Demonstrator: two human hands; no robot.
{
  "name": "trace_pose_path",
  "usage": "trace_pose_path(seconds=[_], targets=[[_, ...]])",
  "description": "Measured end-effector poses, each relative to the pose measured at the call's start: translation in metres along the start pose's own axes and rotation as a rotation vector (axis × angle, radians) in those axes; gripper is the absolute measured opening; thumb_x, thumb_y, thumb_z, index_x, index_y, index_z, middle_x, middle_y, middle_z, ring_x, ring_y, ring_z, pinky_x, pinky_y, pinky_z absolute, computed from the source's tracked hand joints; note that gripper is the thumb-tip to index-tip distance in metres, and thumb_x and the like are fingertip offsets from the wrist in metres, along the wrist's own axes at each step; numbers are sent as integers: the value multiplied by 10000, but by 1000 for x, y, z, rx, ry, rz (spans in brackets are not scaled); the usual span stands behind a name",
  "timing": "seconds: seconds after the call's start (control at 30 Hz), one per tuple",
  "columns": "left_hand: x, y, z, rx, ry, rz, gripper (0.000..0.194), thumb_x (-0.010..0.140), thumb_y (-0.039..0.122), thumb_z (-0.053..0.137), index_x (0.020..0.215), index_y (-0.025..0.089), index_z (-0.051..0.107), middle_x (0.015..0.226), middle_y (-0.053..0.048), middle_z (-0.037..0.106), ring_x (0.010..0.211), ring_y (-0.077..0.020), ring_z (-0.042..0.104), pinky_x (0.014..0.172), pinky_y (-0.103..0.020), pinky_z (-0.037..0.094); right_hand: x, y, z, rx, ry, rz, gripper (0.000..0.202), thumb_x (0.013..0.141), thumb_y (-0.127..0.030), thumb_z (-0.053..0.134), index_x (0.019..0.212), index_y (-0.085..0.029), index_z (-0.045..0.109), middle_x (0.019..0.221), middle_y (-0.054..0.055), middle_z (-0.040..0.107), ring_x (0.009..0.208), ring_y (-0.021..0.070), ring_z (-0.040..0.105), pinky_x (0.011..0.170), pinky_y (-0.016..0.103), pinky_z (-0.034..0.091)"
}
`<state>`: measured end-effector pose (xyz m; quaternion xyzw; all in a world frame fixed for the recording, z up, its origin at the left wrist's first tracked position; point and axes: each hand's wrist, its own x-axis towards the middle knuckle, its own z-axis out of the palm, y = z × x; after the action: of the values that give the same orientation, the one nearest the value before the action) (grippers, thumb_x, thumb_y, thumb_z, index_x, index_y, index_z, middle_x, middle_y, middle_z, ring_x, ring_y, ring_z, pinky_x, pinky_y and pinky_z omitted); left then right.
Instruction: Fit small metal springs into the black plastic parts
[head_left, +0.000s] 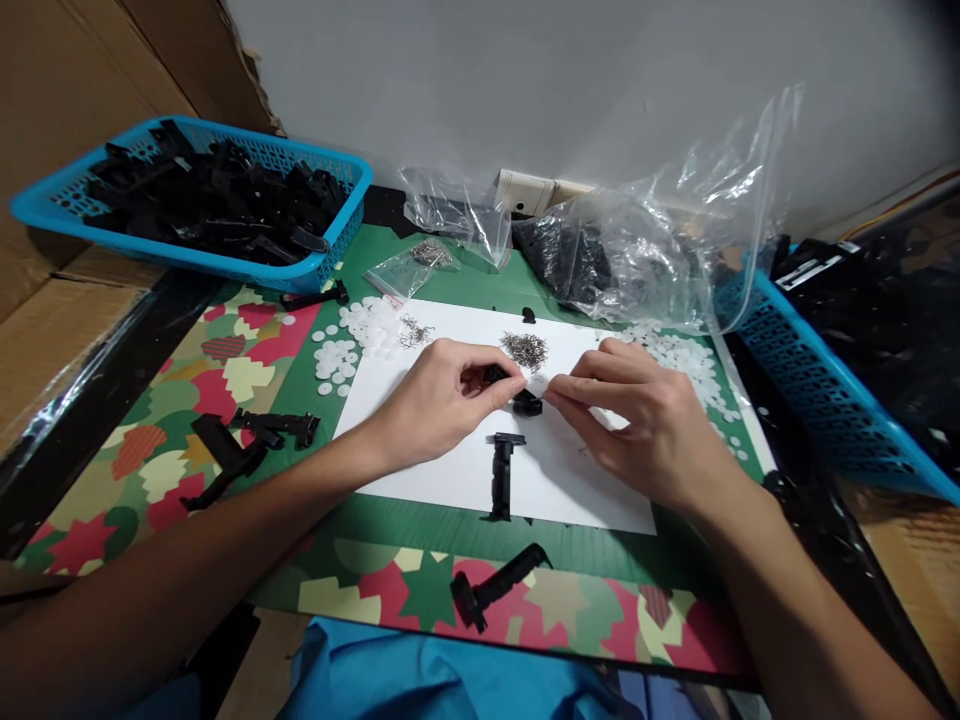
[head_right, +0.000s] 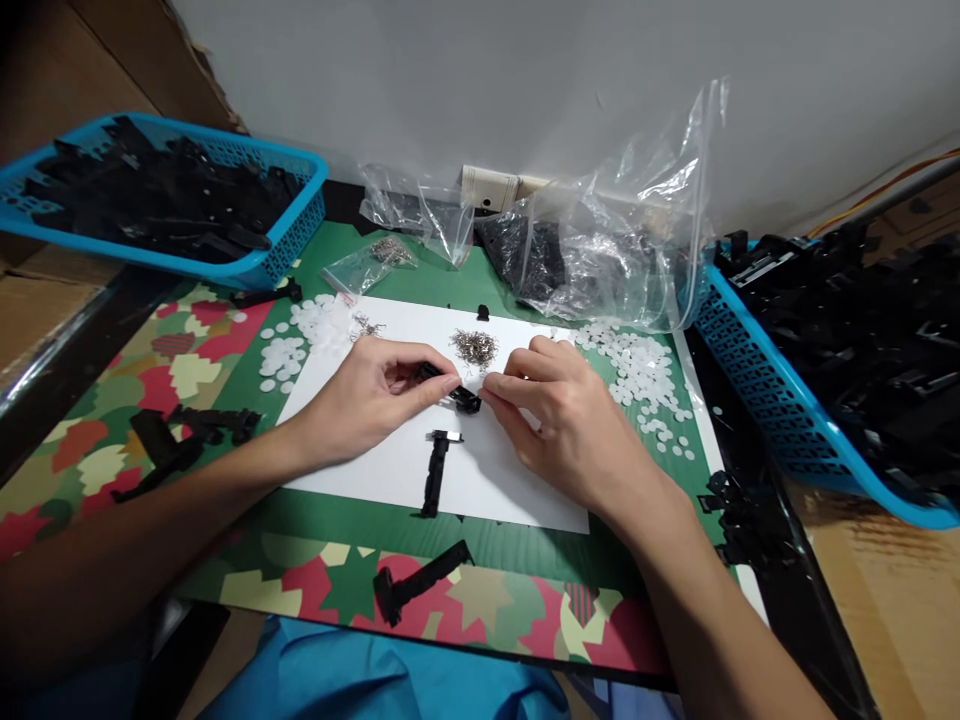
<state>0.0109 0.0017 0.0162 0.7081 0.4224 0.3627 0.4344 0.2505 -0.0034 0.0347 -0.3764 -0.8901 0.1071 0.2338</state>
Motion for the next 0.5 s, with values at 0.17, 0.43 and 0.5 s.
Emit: trace_pose_path(seconds=[0.17,0.43,0.5], targets=[[-1,-1,3,-15,25,-24,183,978,256,685,916,145,817,830,-43,771,687,-135,579,627,-268,429,0,1,-5,42,2,33,182,1074,-282,617,980,-239,766,817,70,667,784,241,574,721,395,444],[-2,-3,5,-48,50,-53,178,957,242,693,930,133,831,869,-64,800,701,-147,638,628,-268,458,0,4,-8,195,85,158,148,1078,-314,635,1088,-248,768,885,51,661,767,199,610,677,331,439],[-2,-3,5,-41,62,-48,170,950,221,692,925,133,835,873,-61,806,702,-145,643,631,-267,458,1,3,-6,247,101,167,173,1084,-310,624,1047,-253,783,932,56,665,845,208,637,748,340,468]])
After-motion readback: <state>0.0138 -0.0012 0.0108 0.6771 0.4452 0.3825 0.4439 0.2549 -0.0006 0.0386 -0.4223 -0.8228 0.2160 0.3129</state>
